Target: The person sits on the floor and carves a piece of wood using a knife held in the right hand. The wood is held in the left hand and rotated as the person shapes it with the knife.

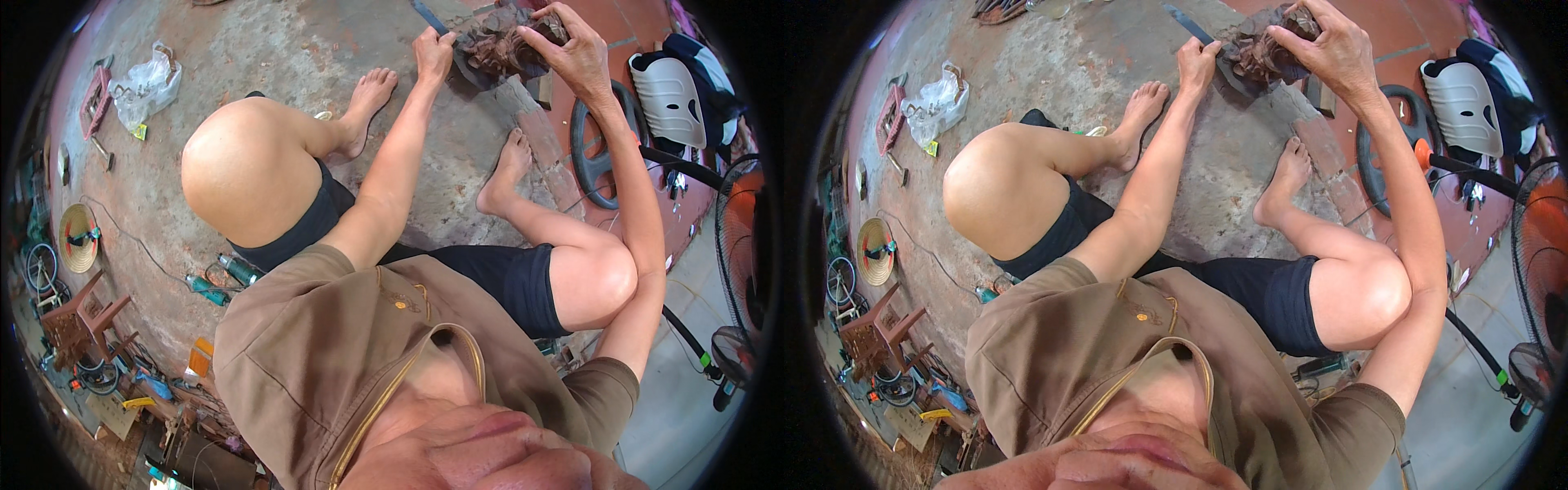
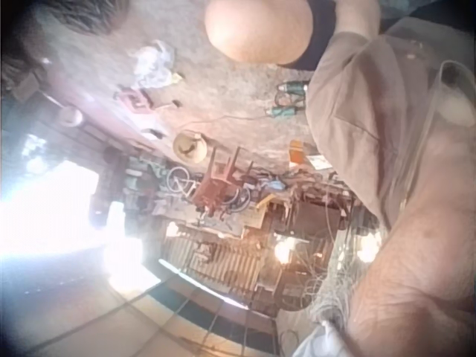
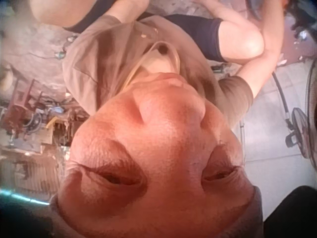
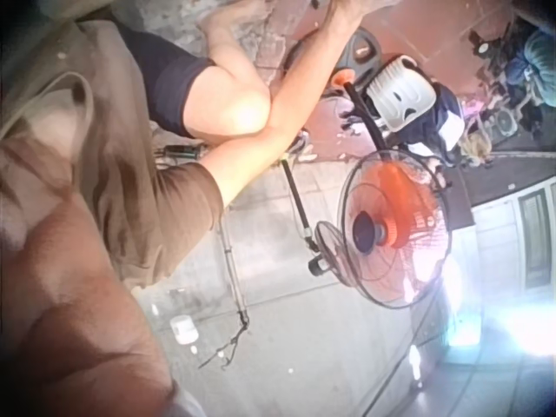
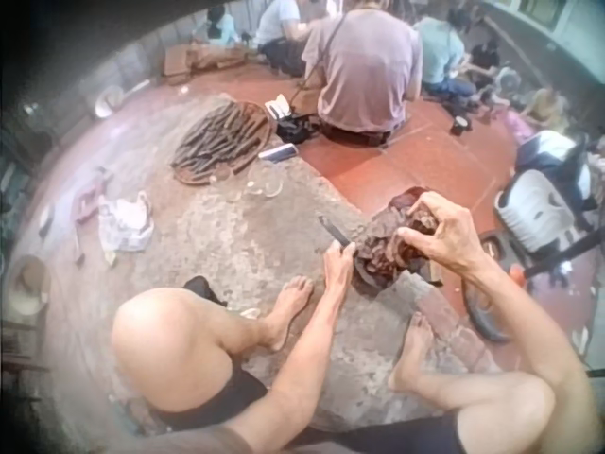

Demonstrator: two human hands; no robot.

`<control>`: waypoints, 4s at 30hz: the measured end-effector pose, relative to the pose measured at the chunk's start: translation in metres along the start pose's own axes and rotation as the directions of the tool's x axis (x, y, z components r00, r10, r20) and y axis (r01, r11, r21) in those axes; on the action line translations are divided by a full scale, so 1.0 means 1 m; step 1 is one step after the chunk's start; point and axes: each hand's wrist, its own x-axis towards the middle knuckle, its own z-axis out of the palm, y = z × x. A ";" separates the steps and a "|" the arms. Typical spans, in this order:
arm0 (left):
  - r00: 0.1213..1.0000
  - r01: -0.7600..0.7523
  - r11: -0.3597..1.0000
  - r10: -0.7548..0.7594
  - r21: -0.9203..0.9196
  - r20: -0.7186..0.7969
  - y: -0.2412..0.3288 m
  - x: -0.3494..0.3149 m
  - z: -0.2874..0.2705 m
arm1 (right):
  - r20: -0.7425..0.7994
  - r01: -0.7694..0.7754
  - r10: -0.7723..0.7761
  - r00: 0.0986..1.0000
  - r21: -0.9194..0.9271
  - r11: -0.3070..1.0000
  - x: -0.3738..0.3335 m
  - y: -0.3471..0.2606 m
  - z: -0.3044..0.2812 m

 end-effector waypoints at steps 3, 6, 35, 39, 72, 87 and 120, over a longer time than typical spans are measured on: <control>0.996 -0.066 0.995 0.070 0.070 -0.054 -0.006 0.013 0.005 | -0.007 -0.004 0.004 1.000 -0.001 1.000 0.000 0.000 0.000; 0.993 0.099 0.992 -0.104 -0.083 -0.056 -0.014 0.019 0.005 | -0.027 0.001 -0.001 1.000 0.000 1.000 0.000 0.002 0.001; 0.995 0.069 0.996 -0.073 -0.059 -0.065 -0.016 0.005 0.016 | -0.091 -0.127 0.124 0.988 -0.033 0.991 0.001 0.013 -0.003; 0.993 0.039 0.999 -0.038 0.007 -0.114 -0.011 0.003 0.019 | -0.111 -0.123 0.119 0.987 -0.030 0.992 0.003 0.011 0.000; 0.999 -0.026 0.985 0.033 0.171 -0.042 0.009 0.024 0.029 | -0.150 -0.146 0.126 0.981 -0.131 0.981 0.012 0.023 0.007; 0.984 0.177 0.982 -0.175 -0.059 0.040 -0.015 0.037 0.026 | -0.152 -0.188 0.169 0.974 -0.115 0.975 0.014 0.025 0.004; 0.900 -0.436 0.745 0.348 0.505 0.262 0.147 0.213 0.018 | 0.273 -0.113 0.149 0.951 -0.142 0.983 0.015 0.026 -0.025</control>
